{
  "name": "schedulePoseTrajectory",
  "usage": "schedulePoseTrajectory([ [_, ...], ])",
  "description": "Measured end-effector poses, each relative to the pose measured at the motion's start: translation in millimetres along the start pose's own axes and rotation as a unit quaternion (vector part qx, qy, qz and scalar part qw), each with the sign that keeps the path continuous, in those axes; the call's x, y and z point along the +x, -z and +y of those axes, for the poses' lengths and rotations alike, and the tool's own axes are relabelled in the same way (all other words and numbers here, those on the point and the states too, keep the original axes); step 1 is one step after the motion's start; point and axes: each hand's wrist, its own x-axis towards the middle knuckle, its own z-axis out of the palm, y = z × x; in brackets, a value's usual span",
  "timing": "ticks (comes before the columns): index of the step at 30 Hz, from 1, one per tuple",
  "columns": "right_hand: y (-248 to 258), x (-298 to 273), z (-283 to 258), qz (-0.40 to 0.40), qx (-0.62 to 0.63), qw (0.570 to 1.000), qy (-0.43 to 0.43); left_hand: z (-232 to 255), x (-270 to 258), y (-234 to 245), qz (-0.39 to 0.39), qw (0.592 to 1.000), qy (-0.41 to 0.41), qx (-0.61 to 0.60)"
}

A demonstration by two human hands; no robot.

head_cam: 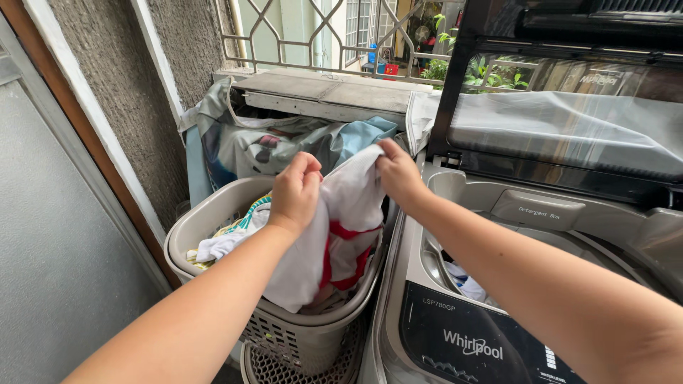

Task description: The person transfers clothes from a laundry basket into a top-loading washing machine. They handle items one at a time, including shirts, socks, and a patterned towel, placing them into the open drum. The basket gradually empties as the load builds inside the machine.

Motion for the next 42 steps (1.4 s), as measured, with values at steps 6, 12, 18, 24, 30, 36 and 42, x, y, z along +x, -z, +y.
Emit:
schedulePoseTrajectory([
  [6, 20.3, 3.9, -52.3, -0.028, 0.072, 0.995, 0.068, 19.7, -4.1, -13.9, -0.077, 0.994, -0.067, 0.042],
  [12, 60.8, -9.2, -100.0, -0.036, 0.107, 0.987, 0.114, 28.8, -5.3, -31.7, -0.152, 0.983, -0.064, 0.081],
  [18, 110.3, -25.2, -119.0, 0.003, 0.256, 0.962, 0.093, 53.6, -3.5, -70.4, -0.277, 0.958, 0.05, 0.056],
  [24, 170.8, -37.1, -102.8, 0.058, 0.22, 0.972, 0.066, 71.4, 3.5, -93.8, -0.274, 0.961, 0.009, 0.021],
  [30, 211.6, -52.9, -93.9, 0.157, 0.009, 0.986, -0.053, 86.6, 10.0, -102.5, -0.224, 0.972, 0.001, 0.077],
  [36, 194.7, -66.8, -111.2, 0.054, -0.117, 0.992, 0.015, 102.7, 20.3, -116.8, -0.201, 0.969, -0.059, 0.135],
  [42, 153.3, -77.8, -113.3, -0.16, -0.451, 0.876, 0.054, 118.4, 25.3, -132.8, -0.228, 0.949, -0.161, 0.149],
])
